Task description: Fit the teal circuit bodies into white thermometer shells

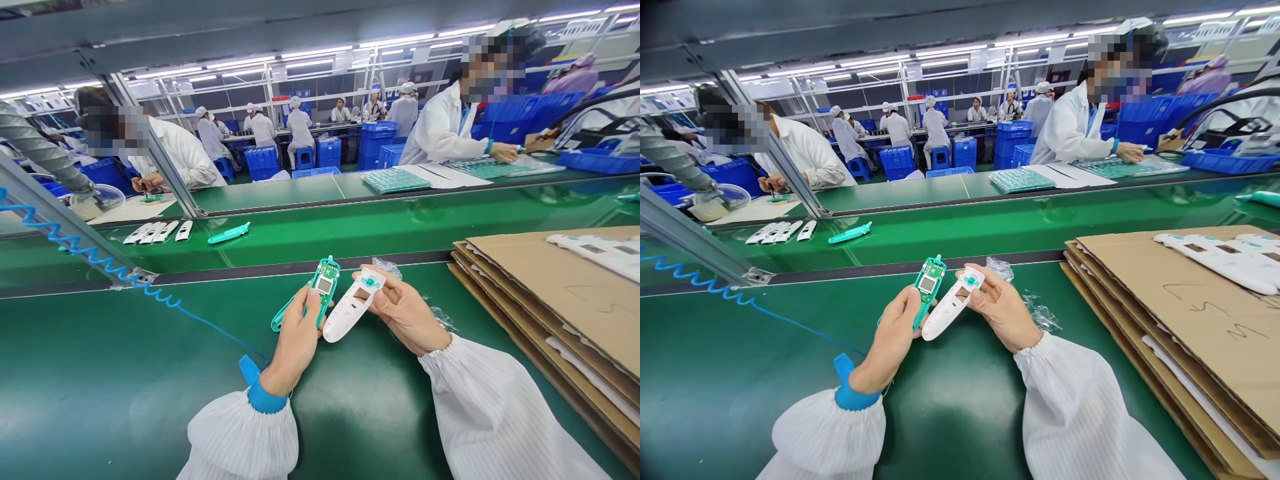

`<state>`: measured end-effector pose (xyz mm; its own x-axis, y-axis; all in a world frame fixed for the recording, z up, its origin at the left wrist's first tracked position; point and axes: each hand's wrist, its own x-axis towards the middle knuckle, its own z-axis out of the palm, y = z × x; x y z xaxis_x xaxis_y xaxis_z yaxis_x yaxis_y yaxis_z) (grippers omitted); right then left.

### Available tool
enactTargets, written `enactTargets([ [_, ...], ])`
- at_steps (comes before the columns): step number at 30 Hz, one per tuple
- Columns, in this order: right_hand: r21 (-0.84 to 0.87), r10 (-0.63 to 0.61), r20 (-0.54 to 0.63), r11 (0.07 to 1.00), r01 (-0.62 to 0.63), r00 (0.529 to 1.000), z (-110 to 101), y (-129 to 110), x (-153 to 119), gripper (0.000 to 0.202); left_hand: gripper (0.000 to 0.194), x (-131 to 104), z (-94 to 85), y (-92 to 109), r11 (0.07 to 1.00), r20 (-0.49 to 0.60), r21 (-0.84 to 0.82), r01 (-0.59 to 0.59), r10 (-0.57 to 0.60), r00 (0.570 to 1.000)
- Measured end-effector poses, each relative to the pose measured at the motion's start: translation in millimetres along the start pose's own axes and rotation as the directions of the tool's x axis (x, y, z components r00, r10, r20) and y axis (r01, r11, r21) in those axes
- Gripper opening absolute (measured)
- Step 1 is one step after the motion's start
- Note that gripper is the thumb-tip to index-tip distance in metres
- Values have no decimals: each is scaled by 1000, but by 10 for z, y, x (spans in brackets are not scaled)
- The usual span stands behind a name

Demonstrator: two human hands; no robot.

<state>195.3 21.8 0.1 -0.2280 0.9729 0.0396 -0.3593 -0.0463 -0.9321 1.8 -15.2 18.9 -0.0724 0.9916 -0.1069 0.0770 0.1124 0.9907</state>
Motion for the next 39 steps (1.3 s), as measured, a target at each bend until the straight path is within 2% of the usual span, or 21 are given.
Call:
enactTargets([
  [3, 7, -31, -8, 999, 31, 999, 11, 67, 23, 60, 57, -2, -3, -60, 984, -4, 128, -124, 125, 992],
  [6, -50, -53, -16, 997, 53, 998, 14, 138, 51, 61, 44, -34, 20, -105, 917, 71, 243, -317, 309, 948],
  [9, -109, -63, -40, 992, 59, 997, 10, 182, 67, 64, 39, -65, 43, -116, 877, 113, 267, -400, 384, 916],
  [13, -138, -56, -32, 989, 51, 998, 15, 189, 62, 66, 35, -60, 31, -109, 875, 87, 319, -363, 354, 931],
  [16, -143, -41, -21, 989, 38, 999, 29, 185, 54, 63, 36, -40, 22, -122, 894, 97, 298, -335, 320, 942],
  [20, -147, -42, -38, 988, 36, 998, 47, 186, 52, 60, 35, -34, 31, -130, 882, 100, 303, -360, 346, 933],
  [26, -156, -53, -14, 986, 50, 998, 92, 179, 52, 56, 26, -37, -1, -71, 830, 38, 389, -401, 420, 907],
  [29, -114, -62, -34, 992, 57, 998, 117, 171, 46, 58, 31, -32, -19, -63, 868, 48, 346, -357, 364, 930],
  [33, -123, -85, -97, 990, 73, 992, 124, 197, 48, 62, 38, -31, -8, -75, 930, 115, 229, -288, 267, 957],
  [36, -122, -102, -119, 989, 87, 988, 129, 231, 55, 62, 41, -43, 19, -87, 920, 106, 259, -295, 277, 955],
  [39, -93, -82, -125, 993, 70, 989, 161, 223, 45, 63, 48, -72, 55, -109, 862, 103, 361, -357, 343, 934],
])
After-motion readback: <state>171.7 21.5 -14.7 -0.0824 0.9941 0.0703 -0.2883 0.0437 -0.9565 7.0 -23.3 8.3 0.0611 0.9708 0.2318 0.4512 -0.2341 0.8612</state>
